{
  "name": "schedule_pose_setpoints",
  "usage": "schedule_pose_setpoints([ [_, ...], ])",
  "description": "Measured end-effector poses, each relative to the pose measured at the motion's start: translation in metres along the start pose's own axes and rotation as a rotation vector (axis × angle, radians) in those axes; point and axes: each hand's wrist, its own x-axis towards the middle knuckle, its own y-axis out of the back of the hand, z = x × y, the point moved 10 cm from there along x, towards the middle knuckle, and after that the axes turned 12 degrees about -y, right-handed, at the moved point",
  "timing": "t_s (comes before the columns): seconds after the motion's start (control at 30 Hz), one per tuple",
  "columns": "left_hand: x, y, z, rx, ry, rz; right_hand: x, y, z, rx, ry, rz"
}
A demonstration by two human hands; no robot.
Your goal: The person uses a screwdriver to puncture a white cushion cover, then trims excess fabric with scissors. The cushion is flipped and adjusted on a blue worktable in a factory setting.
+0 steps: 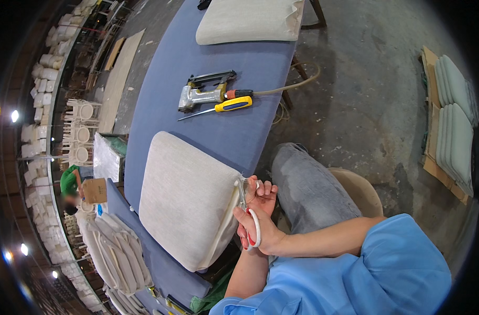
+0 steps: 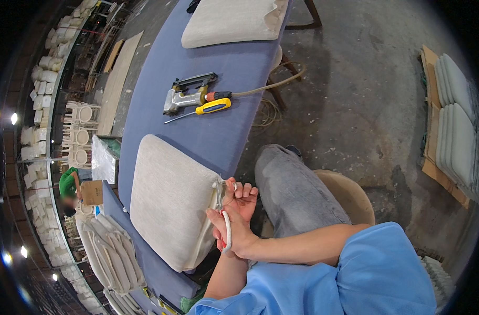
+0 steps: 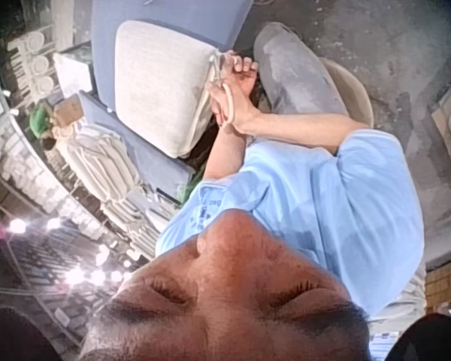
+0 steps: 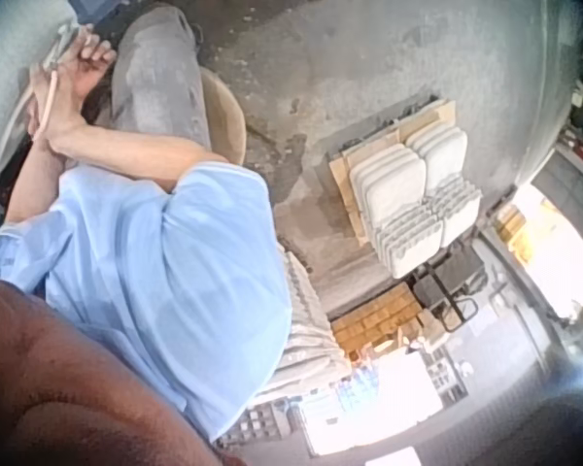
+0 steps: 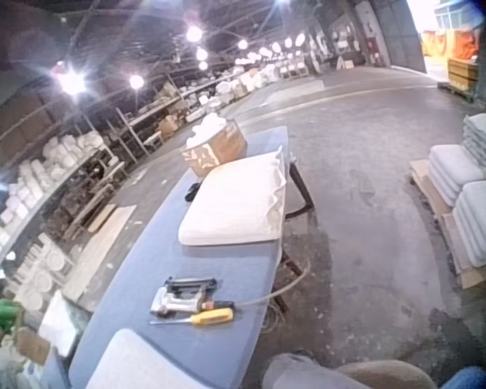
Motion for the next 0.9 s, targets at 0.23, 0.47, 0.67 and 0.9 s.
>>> schedule_pose_setpoints([
  [0.23,-0.001,-0.002,0.001,0.024,0.023,-0.088,-0.004,-0.007,0.016,0.171,-0.138,0.008],
  [0.47,-0.003,-0.009,0.004,0.054,0.002,-0.075,0.001,0.001,0.003,0.068,0.033,0.007],
  [0.67,-0.011,-0.019,0.009,0.146,-0.062,-0.058,-0.006,0.010,-0.003,0.114,-0.078,-0.090],
  [0.9,0.002,0.006,0.001,0.072,0.038,-0.117,-0.016,-0.002,0.019,0.151,-0.156,-0.103],
])
